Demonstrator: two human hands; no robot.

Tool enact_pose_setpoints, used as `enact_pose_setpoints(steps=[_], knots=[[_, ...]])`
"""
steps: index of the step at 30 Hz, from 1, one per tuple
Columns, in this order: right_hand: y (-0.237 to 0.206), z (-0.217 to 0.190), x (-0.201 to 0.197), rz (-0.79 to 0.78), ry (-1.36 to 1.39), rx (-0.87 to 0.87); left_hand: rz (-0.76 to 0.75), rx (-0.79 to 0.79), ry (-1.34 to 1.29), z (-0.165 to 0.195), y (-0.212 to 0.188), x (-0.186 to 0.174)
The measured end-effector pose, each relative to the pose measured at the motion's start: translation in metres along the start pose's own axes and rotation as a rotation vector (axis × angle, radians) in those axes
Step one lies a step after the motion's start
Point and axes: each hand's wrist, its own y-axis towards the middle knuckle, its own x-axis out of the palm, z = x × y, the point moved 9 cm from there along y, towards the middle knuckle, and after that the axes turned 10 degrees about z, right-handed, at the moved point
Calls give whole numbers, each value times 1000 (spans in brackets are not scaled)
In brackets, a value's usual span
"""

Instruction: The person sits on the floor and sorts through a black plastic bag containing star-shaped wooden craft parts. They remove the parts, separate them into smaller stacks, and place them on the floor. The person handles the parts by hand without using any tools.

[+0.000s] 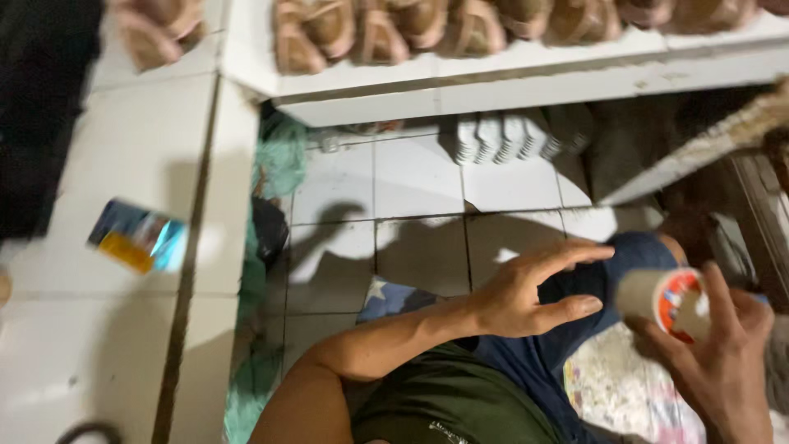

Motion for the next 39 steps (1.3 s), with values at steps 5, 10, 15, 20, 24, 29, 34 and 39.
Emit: enact_pose_setpoints(steps=[5,10,15,20,24,29,34,39], knots=[[48,-231,39,-196,598,-291,426,265,276,89,-16,-167],[73,-414,87,-283,669,-721,971,187,298,107,-61,-307],[77,-573,176,-537,829,-770,1253,495,434,129,-111,-387],[62,-677,250,-517,734,-833,1117,593,442,113,-133,-468],[59,-728,299,-527,764,-804,1179,506,311,90,-154,-534],[60,-729,291,-439,768,-992,1125,511,603,114,-132,-500],[32,-665,255,-240,807,-961,1221,531,1049,138,-152,-471],[-15,-560,214,-168,775,-868,1055,186,1248,106,-152,-475]])
